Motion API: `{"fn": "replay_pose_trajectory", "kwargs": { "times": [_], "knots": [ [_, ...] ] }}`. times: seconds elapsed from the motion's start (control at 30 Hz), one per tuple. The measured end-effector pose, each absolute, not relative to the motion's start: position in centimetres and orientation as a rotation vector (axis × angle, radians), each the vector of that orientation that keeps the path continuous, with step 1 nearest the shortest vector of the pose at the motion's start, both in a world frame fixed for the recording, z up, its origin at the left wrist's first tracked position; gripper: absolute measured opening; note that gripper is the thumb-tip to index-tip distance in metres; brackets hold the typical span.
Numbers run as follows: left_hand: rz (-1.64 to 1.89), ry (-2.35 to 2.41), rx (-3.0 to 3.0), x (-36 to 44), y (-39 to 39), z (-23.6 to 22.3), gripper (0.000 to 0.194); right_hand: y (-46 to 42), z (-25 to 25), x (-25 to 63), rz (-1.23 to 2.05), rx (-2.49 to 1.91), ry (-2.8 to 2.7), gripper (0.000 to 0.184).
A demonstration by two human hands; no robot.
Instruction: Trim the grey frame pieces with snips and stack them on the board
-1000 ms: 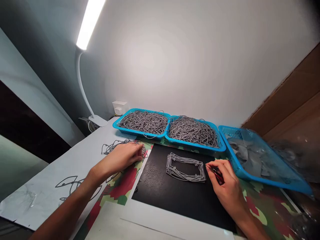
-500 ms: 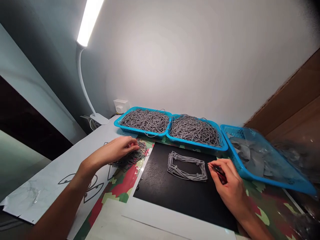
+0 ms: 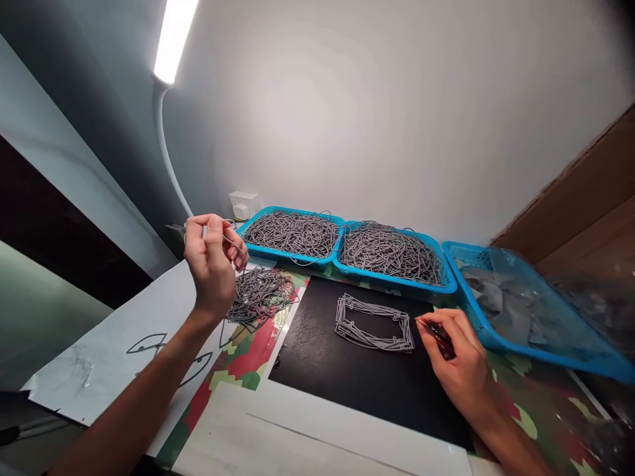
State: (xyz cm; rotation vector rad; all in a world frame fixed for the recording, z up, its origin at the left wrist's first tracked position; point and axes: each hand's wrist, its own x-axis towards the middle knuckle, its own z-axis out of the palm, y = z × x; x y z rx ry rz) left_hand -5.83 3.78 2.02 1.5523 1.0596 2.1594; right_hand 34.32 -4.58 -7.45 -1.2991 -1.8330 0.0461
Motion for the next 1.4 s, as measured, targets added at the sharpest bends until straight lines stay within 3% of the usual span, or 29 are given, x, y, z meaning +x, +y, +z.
{"fn": "replay_pose_trajectory", "kwargs": {
  "times": [0.13, 0.4, 0.63, 0.77, 0.9, 1.13, 1.4],
  "knots": [
    [1.841, 0.917, 1.844, -2.9, 0.9, 1.1, 0.018, -4.9, -7.2, 34.0, 0.061, -1.288, -1.843, 0.009],
    [0.447, 0.463, 2.450, 3.4, -5.8, -3.3, 0.015, -4.7, -6.6, 33.9, 0.065, -1.279, -1.839, 0.007],
    [0.337, 0.764, 2.370, 0.4, -2.9, -0.5, 0.031, -5.9, -5.3, 33.5, 0.475, -1.152, -2.052, 0.011],
    [-0.059, 0.943, 2.275, -1.3, -1.2, 0.7, 0.044, -7.0, -5.4, 32.5, 0.731, -1.114, -2.236, 0.019],
    [-0.228, 0.903, 2.213, -1.2, -1.1, 0.4, 0.035, -7.4, -5.7, 32.3, 0.736, -1.234, -2.377, 0.022],
    [-0.191, 0.822, 2.142, -1.0, -1.3, -0.2, 0.015, -7.2, -4.7, 33.0, 0.825, -1.271, -2.469, 0.012],
    [-0.127, 0.867, 2.048, -1.3, -1.1, 0.3, 0.020, -7.6, -2.5, 33.9, 0.969, -1.316, -2.503, 0.019]
  ]
}}
